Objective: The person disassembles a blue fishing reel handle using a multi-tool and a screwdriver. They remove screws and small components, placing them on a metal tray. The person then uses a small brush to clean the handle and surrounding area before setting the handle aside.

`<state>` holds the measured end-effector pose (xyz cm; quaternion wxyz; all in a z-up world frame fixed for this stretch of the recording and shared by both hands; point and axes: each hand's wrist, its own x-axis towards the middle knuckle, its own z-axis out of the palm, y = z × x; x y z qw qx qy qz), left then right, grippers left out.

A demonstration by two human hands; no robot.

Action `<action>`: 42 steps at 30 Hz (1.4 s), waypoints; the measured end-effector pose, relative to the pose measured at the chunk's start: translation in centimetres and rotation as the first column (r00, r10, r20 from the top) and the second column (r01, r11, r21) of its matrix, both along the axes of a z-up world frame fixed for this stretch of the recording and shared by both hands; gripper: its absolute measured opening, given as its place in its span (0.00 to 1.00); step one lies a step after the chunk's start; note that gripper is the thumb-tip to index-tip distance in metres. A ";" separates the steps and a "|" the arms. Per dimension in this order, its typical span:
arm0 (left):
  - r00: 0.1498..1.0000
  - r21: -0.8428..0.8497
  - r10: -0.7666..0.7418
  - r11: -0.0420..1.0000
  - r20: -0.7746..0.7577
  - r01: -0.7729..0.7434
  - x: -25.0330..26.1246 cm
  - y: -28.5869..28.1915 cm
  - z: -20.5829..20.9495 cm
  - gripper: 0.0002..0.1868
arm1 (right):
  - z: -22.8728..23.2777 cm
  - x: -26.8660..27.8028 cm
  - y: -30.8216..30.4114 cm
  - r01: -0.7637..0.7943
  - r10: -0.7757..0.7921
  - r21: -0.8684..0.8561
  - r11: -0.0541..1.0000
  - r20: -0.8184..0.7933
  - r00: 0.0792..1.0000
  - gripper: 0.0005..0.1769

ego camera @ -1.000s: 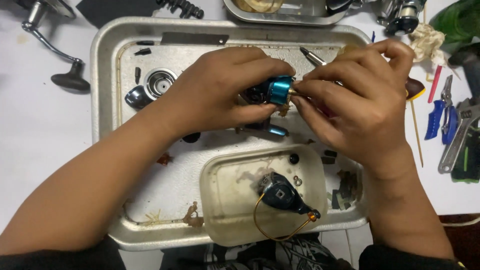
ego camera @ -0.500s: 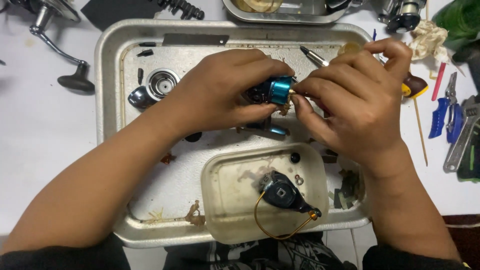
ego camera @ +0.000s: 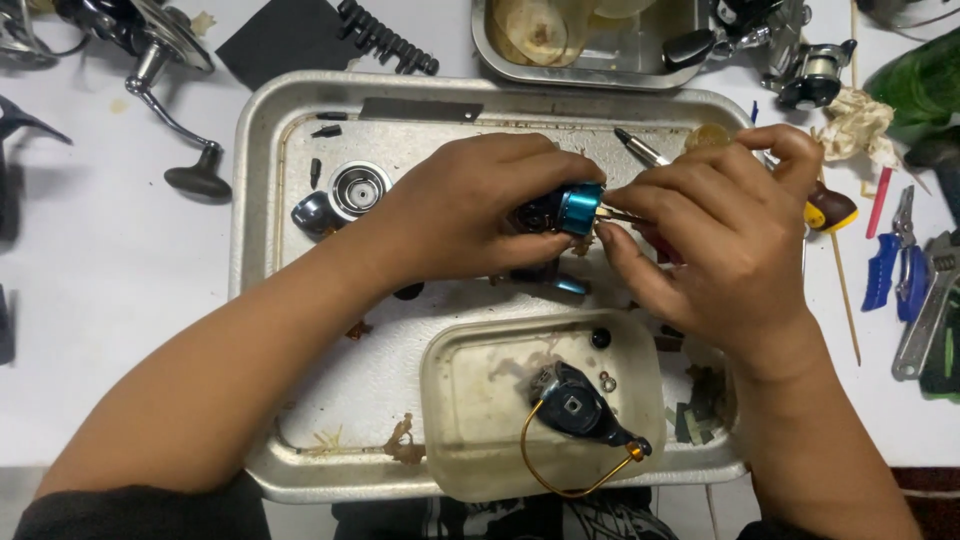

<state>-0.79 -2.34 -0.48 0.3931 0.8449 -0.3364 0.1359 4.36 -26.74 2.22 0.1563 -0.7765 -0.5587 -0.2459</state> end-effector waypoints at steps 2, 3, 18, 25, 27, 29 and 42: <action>1.000 -0.002 0.000 1.000 -0.006 0.000 0.0 0.0 0.0 0.18 | 0.2 -0.1 0.1 -0.001 0.001 0.003 1.000 0.003 1.000 0.05; 1.000 -0.004 0.000 1.000 -0.014 0.000 0.0 0.1 0.0 0.19 | 0.3 -0.1 0.2 -0.002 0.002 0.007 1.000 0.004 1.000 0.02; 1.000 0.009 0.000 1.000 -0.007 0.000 0.0 -0.2 -0.4 0.20 | 0.4 -0.3 0.3 0.013 -0.010 -0.048 0.999 0.059 0.998 0.06; 1.000 0.006 0.004 1.000 -0.001 -0.004 0.1 0.0 -0.4 0.19 | 0.1 -0.2 0.2 0.031 -0.029 -0.034 0.999 0.068 0.997 0.09; 1.000 -0.002 -0.007 1.000 0.019 0.007 0.1 -0.1 -0.5 0.20 | 0.3 -0.3 0.4 0.018 -0.016 -0.020 1.000 0.083 0.996 0.04; 1.000 -0.002 -0.008 1.000 0.009 0.008 0.1 -0.1 -0.6 0.20 | 0.2 -0.3 0.3 0.021 -0.018 -0.036 0.999 0.070 0.997 0.05; 1.000 0.012 0.000 1.000 0.014 0.000 0.0 0.0 -0.7 0.20 | 0.2 -0.4 0.6 0.032 -0.030 -0.046 0.998 0.050 0.998 0.09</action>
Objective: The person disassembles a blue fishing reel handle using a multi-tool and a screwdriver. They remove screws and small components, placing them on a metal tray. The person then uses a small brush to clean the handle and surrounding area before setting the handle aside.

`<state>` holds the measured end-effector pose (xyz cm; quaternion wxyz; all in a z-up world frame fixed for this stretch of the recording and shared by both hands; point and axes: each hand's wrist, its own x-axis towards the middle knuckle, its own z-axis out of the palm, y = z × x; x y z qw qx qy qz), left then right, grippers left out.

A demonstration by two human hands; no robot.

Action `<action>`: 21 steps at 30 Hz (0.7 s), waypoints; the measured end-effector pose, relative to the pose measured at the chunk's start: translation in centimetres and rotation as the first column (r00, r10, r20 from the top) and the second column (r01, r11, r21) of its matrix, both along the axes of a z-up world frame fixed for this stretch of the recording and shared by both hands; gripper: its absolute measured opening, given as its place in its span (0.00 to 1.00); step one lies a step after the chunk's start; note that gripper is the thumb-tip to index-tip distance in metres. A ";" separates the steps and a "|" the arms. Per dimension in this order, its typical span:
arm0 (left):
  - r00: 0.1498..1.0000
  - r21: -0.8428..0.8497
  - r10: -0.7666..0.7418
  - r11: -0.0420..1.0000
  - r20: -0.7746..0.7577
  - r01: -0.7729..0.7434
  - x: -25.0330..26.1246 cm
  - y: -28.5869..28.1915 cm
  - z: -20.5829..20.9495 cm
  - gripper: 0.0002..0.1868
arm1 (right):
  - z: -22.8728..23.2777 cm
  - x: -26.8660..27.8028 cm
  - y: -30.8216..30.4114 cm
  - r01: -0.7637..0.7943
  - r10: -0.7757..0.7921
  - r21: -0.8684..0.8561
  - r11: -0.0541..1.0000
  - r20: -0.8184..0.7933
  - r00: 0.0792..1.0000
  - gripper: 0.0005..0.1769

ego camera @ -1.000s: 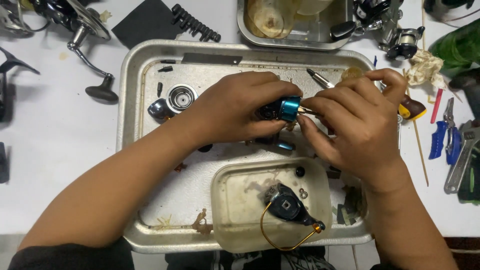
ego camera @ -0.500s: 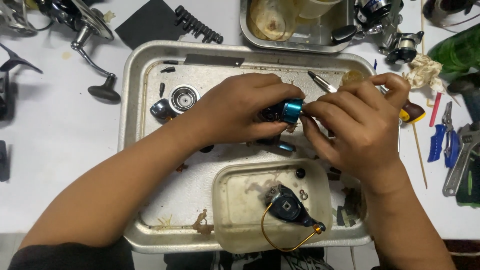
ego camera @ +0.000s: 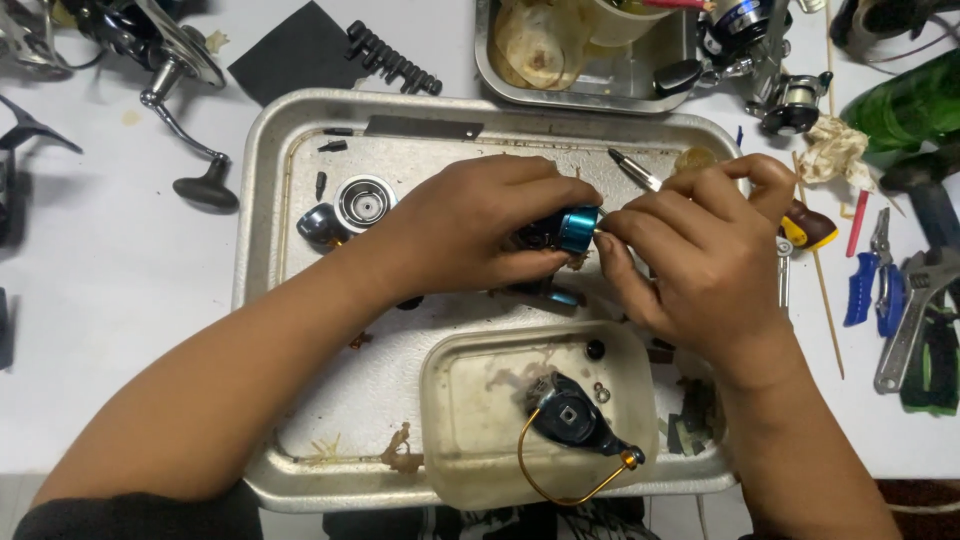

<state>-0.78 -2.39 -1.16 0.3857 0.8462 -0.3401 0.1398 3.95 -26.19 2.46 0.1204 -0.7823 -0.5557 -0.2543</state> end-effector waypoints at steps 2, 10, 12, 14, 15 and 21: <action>1.000 -0.002 -0.001 1.000 -0.003 0.001 0.0 0.0 0.1 0.20 | -0.1 0.1 -0.1 0.009 -0.009 -0.002 1.000 0.010 1.000 0.09; 0.999 0.018 0.008 1.000 0.031 -0.009 0.0 0.0 0.3 0.21 | 0.2 0.0 0.2 -0.007 0.007 0.014 1.000 -0.005 1.000 0.07; 0.999 0.008 -0.005 1.000 0.038 0.005 0.1 0.0 0.3 0.21 | -0.1 0.1 0.2 0.011 -0.011 0.004 1.000 -0.014 1.000 0.10; 1.000 0.010 0.008 1.000 0.027 -0.008 0.0 0.0 0.4 0.20 | 0.1 0.2 0.2 0.011 -0.011 0.012 1.000 0.002 1.000 0.07; 1.000 0.012 0.023 1.000 0.014 -0.023 0.0 0.0 0.4 0.20 | 0.2 0.2 0.2 0.010 -0.010 0.020 1.000 0.016 1.000 0.05; 1.000 0.024 0.007 1.000 0.011 -0.007 -0.1 0.1 0.5 0.20 | 0.0 0.1 0.4 0.009 -0.009 0.004 1.000 -0.027 1.000 0.11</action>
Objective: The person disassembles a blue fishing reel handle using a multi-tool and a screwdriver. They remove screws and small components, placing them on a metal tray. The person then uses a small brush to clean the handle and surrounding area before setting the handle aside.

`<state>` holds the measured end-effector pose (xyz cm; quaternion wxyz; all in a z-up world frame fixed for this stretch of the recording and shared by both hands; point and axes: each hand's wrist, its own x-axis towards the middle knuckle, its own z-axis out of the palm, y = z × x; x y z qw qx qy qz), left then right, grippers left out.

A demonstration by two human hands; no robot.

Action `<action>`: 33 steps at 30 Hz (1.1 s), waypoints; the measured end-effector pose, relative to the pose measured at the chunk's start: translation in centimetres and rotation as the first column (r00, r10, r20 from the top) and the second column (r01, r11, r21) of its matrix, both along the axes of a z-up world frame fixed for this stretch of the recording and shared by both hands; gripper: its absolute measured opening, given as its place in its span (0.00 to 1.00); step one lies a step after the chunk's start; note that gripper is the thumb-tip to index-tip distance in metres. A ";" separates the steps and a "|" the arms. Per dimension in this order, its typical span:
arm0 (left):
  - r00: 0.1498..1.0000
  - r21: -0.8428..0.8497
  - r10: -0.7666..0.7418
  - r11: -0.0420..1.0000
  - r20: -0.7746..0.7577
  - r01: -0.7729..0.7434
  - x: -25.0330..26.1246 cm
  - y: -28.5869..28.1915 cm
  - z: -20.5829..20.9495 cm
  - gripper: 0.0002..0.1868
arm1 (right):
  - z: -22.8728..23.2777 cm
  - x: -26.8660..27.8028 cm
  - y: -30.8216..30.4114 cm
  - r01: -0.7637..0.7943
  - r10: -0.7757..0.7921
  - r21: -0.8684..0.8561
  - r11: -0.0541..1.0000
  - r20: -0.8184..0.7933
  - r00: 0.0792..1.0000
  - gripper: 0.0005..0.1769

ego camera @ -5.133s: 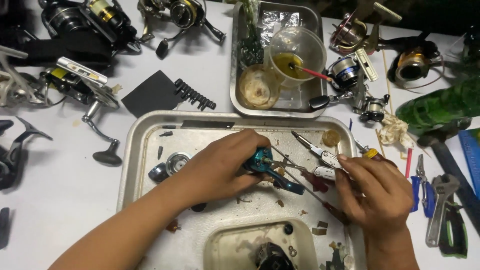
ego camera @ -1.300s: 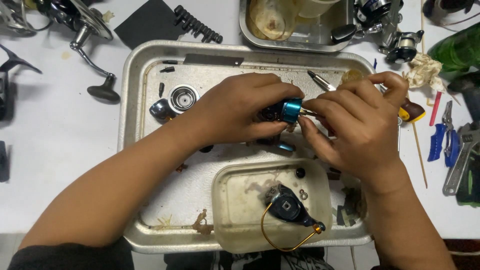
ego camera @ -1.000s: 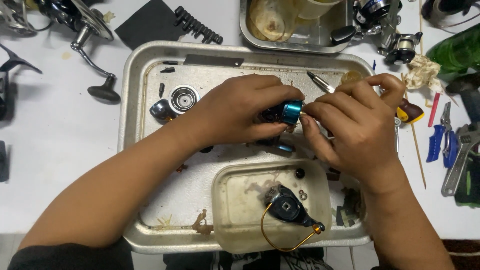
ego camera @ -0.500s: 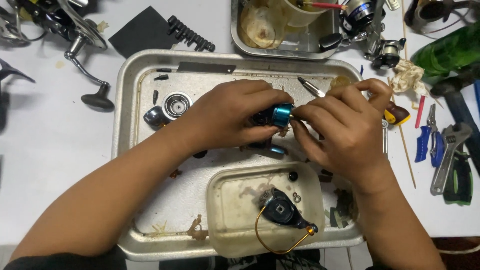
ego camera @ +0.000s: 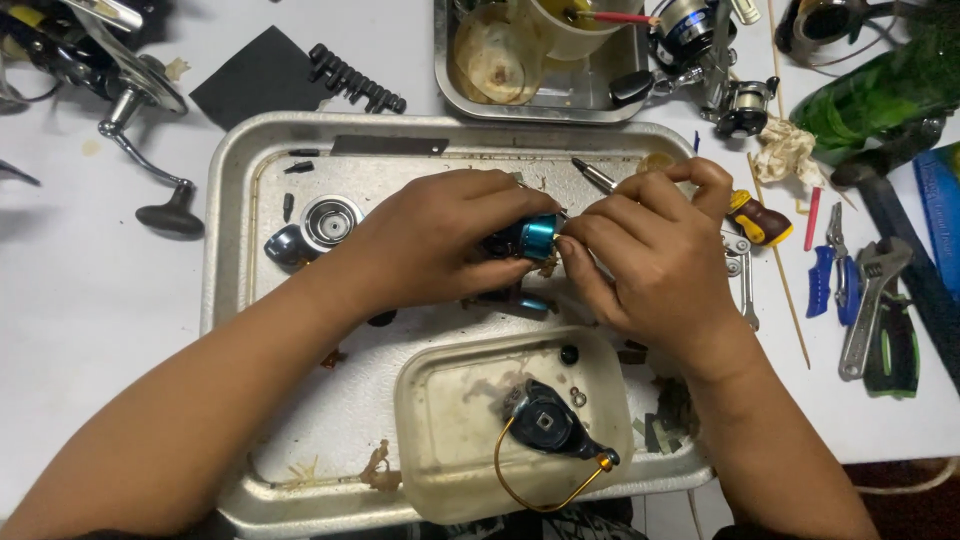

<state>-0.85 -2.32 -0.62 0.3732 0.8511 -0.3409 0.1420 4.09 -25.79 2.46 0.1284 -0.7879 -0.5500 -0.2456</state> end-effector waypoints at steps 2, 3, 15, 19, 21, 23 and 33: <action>1.000 -0.006 0.000 1.000 -0.004 0.000 0.1 0.0 0.0 0.21 | 0.1 0.0 -0.2 0.006 -0.006 0.003 1.000 0.000 1.000 0.09; 1.000 -0.012 0.005 1.000 -0.011 -0.005 0.1 0.1 0.0 0.21 | 0.1 0.1 -0.2 0.008 -0.008 0.008 1.000 -0.003 1.000 0.09; 1.000 0.013 0.011 1.000 0.002 -0.011 -0.1 0.0 0.2 0.22 | 0.6 -0.2 0.1 -0.018 0.018 0.022 1.000 -0.002 1.000 0.05; 1.000 -0.025 0.009 1.000 0.014 -0.009 -0.1 -0.2 0.2 0.18 | -0.1 -0.2 0.0 -0.005 0.005 -0.006 1.000 -0.015 1.000 0.09; 1.000 -0.005 -0.001 1.000 -0.002 0.001 -0.1 -0.1 -0.1 0.21 | -0.1 0.0 0.0 0.003 -0.003 -0.011 1.000 -0.003 1.000 0.11; 1.000 -0.005 0.008 1.000 -0.004 -0.008 0.0 0.0 -0.3 0.21 | -0.1 0.0 -0.2 0.002 -0.002 -0.001 1.000 -0.004 1.000 0.08; 1.000 0.006 0.003 1.000 -0.012 -0.003 0.2 -0.1 -0.9 0.22 | -0.4 0.1 -0.3 0.023 -0.023 -0.013 1.000 -0.019 1.000 0.09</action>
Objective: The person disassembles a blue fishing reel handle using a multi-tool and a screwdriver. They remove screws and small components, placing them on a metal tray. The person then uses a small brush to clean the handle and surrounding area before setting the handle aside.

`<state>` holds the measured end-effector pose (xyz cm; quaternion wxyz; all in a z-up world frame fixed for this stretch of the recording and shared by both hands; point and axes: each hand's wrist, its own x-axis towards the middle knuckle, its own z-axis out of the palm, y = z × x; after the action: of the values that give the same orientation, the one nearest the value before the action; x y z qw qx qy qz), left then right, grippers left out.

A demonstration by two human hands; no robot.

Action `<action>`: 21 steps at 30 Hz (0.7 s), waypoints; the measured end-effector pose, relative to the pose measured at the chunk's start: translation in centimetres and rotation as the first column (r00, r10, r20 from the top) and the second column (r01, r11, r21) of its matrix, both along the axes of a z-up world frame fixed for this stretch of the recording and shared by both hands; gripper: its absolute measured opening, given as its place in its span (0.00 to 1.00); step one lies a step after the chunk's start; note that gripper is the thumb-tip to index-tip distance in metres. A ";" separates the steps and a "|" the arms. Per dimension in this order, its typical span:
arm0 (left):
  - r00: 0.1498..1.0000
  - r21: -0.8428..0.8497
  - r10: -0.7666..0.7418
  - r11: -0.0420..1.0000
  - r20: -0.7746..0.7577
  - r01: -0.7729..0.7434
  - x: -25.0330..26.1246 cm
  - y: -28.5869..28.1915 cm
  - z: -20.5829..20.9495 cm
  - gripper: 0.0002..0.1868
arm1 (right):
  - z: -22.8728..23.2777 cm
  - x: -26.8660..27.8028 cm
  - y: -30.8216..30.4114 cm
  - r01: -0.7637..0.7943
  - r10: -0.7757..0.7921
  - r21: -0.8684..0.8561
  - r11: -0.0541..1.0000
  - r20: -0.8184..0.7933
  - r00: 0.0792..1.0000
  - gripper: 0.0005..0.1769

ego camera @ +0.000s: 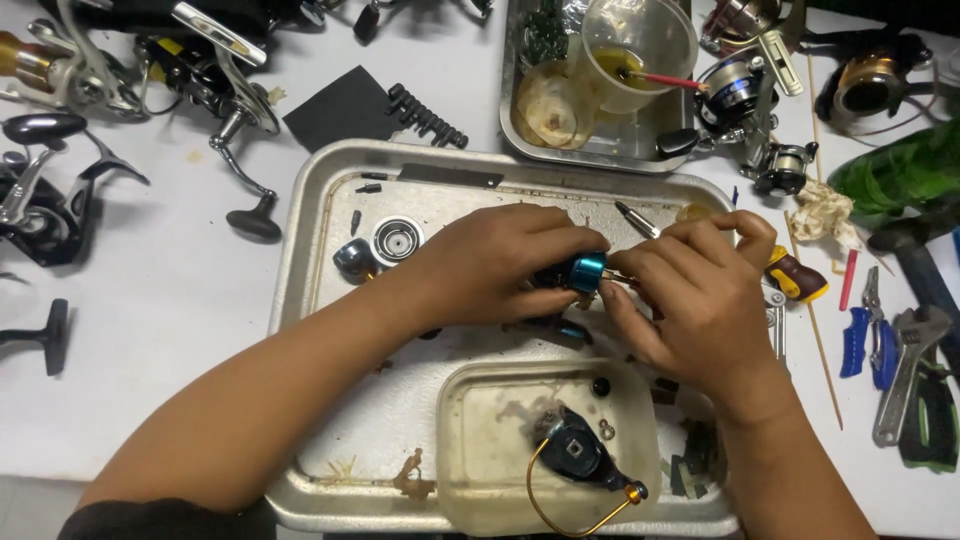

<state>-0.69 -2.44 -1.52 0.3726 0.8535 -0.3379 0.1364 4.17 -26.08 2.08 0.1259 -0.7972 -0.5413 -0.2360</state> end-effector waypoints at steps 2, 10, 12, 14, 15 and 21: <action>1.000 -0.015 0.000 1.000 -0.005 0.000 -0.1 0.0 0.1 0.22 | 0.5 -0.2 0.2 -0.013 0.013 0.008 1.000 0.012 1.000 0.06; 0.999 -0.042 0.015 0.999 -0.028 -0.016 -0.6 0.0 1.1 0.22 | -0.1 -0.2 0.2 -0.027 0.028 0.024 0.999 -0.033 0.999 0.09; 0.989 0.060 0.054 0.997 -0.139 -0.046 -0.7 0.2 1.9 0.34 | -0.1 -0.1 0.1 -0.018 0.021 0.051 0.999 -0.061 0.998 0.07; 0.956 0.082 0.171 0.984 -0.237 -0.156 -0.5 2.5 4.9 0.36 | -0.7 0.3 -0.2 -0.001 0.004 0.050 0.999 -0.052 0.999 0.07; 0.900 0.111 0.278 0.960 -0.335 -0.255 -0.5 3.5 6.4 0.38 | -1.0 0.5 -0.4 0.019 -0.017 0.044 0.999 -0.049 0.999 0.07; 0.719 0.426 0.691 0.672 -0.068 -0.606 3.1 13.8 3.2 0.29 | -1.4 0.7 -0.9 0.052 -0.048 0.052 0.997 -0.060 0.997 0.10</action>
<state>2.40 11.37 1.64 0.1648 0.9815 0.0144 0.0965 4.82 -27.02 0.63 0.1573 -0.8134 -0.5107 -0.2300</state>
